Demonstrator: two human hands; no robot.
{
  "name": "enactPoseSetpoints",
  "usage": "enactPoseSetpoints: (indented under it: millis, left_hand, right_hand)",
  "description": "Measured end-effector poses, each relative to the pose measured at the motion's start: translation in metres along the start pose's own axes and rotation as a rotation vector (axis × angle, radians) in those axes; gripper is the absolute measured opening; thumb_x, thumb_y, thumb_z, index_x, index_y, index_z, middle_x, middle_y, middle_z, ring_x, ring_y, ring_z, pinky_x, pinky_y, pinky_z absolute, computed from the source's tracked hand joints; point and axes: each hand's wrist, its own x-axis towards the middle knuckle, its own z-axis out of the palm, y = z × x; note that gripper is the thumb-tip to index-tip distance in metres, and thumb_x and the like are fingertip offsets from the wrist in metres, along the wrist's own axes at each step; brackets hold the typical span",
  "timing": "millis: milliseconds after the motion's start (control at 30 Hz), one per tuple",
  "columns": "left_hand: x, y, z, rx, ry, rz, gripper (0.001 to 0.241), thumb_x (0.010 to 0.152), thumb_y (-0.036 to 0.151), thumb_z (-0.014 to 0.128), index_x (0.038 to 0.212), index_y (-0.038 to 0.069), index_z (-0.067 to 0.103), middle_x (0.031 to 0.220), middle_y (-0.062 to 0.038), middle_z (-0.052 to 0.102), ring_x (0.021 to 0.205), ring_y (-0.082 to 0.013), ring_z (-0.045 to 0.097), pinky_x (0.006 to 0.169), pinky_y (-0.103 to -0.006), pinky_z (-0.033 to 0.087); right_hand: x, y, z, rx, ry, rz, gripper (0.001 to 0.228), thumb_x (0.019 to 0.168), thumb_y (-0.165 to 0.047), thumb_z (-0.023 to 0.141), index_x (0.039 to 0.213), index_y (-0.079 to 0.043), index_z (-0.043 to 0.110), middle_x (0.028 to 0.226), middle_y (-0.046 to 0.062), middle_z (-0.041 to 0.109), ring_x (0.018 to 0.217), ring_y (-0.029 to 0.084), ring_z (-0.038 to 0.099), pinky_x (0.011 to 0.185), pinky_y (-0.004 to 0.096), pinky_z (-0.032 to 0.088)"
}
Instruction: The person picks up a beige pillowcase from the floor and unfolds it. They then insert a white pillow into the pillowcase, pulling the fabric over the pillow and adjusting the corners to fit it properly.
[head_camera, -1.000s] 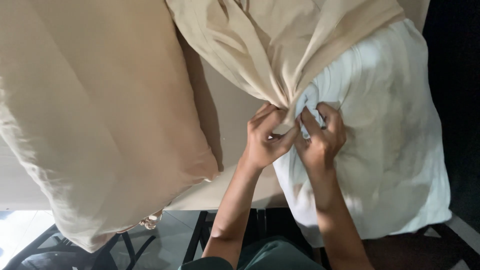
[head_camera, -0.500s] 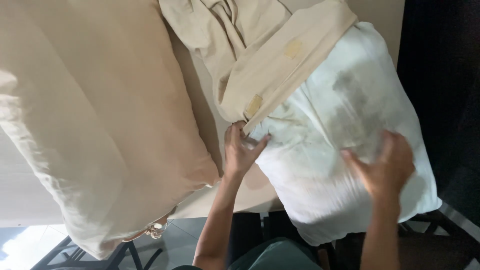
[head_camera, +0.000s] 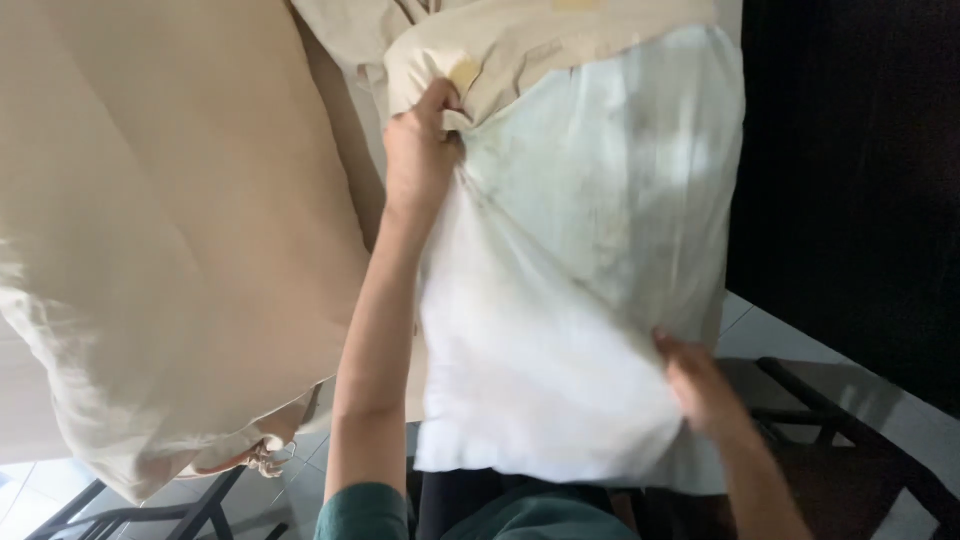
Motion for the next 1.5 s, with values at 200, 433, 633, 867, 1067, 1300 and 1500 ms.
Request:
enactPoseSetpoints:
  millis: [200, 433, 633, 867, 1067, 1300, 1500]
  left_hand:
    - [-0.049, -0.019, 0.000, 0.022, -0.086, 0.110, 0.037, 0.058, -0.017, 0.063, 0.088, 0.005, 0.060, 0.068, -0.002, 0.054, 0.055, -0.0152, 0.047, 0.058, -0.0320, 0.044]
    - [-0.061, -0.062, 0.020, 0.226, 0.064, 0.149, 0.023, 0.075, -0.005, 0.067, 0.087, 0.014, 0.062, 0.076, -0.003, 0.047, 0.079, -0.0292, 0.056, 0.082, -0.0399, 0.048]
    - [-0.036, -0.023, 0.040, 0.441, 0.062, 0.230, 0.047, 0.072, 0.013, 0.075, 0.117, 0.015, 0.063, 0.122, -0.007, 0.054, 0.117, -0.0284, 0.053, 0.108, -0.0476, 0.034]
    - [-0.016, 0.095, 0.115, 0.111, 0.047, 0.241, 0.075, 0.061, 0.044, 0.096, 0.114, 0.003, 0.063, 0.106, -0.013, 0.061, 0.101, -0.0338, 0.063, 0.094, -0.0407, 0.048]
    - [-0.021, 0.136, 0.116, 0.300, -0.109, -0.227, 0.067, 0.059, 0.036, 0.081, 0.114, 0.015, 0.050, 0.117, -0.006, 0.047, 0.111, -0.0333, 0.050, 0.096, -0.0483, 0.039]
    - [-0.007, 0.007, 0.205, 0.584, -0.287, -0.185, 0.030, 0.076, 0.018, 0.080, 0.092, 0.021, 0.055, 0.093, 0.004, 0.062, 0.072, -0.0364, 0.074, 0.066, -0.0473, 0.063]
    - [-0.027, 0.038, 0.174, 0.611, -0.080, 0.080, 0.014, 0.088, 0.020, 0.060, 0.086, 0.021, 0.047, 0.084, 0.003, 0.052, 0.050, -0.0341, 0.069, 0.050, -0.0430, 0.060]
  right_hand:
    - [-0.029, 0.028, 0.057, -0.424, -0.500, -0.189, 0.049, 0.104, -0.031, 0.051, 0.064, -0.002, 0.058, 0.056, 0.007, 0.061, 0.053, 0.018, 0.059, 0.061, 0.031, 0.053]
    - [0.117, -0.090, 0.040, 0.255, 0.144, -0.567, 0.084, 0.104, -0.051, 0.070, 0.151, 0.004, 0.027, 0.147, 0.034, 0.036, 0.140, 0.051, 0.036, 0.116, 0.059, 0.029]
    - [0.124, -0.139, 0.093, 0.177, 0.210, -0.618, 0.076, 0.084, -0.041, 0.090, 0.140, -0.002, 0.057, 0.131, 0.025, 0.065, 0.129, 0.042, 0.058, 0.106, 0.054, 0.047]
    - [0.020, -0.147, 0.080, 0.002, 0.313, -1.020, 0.041, 0.088, -0.016, 0.081, 0.122, -0.001, 0.065, 0.106, 0.026, 0.069, 0.107, 0.050, 0.066, 0.082, 0.056, 0.053]
    - [0.067, -0.095, 0.056, 0.116, -0.125, -1.020, 0.035, 0.089, -0.021, 0.057, 0.114, 0.000, 0.069, 0.096, 0.012, 0.059, 0.084, 0.027, 0.063, 0.068, 0.040, 0.056]
    - [0.116, -0.155, 0.047, 0.412, -0.117, -0.650, 0.037, 0.105, -0.016, 0.040, 0.123, 0.008, 0.063, 0.104, 0.028, 0.070, 0.067, 0.022, 0.069, 0.062, 0.031, 0.062]
    - [0.145, -0.191, 0.051, -0.086, 0.279, -1.383, 0.049, 0.085, -0.001, 0.087, 0.130, -0.006, 0.070, 0.122, 0.015, 0.068, 0.098, 0.035, 0.072, 0.079, 0.040, 0.061]
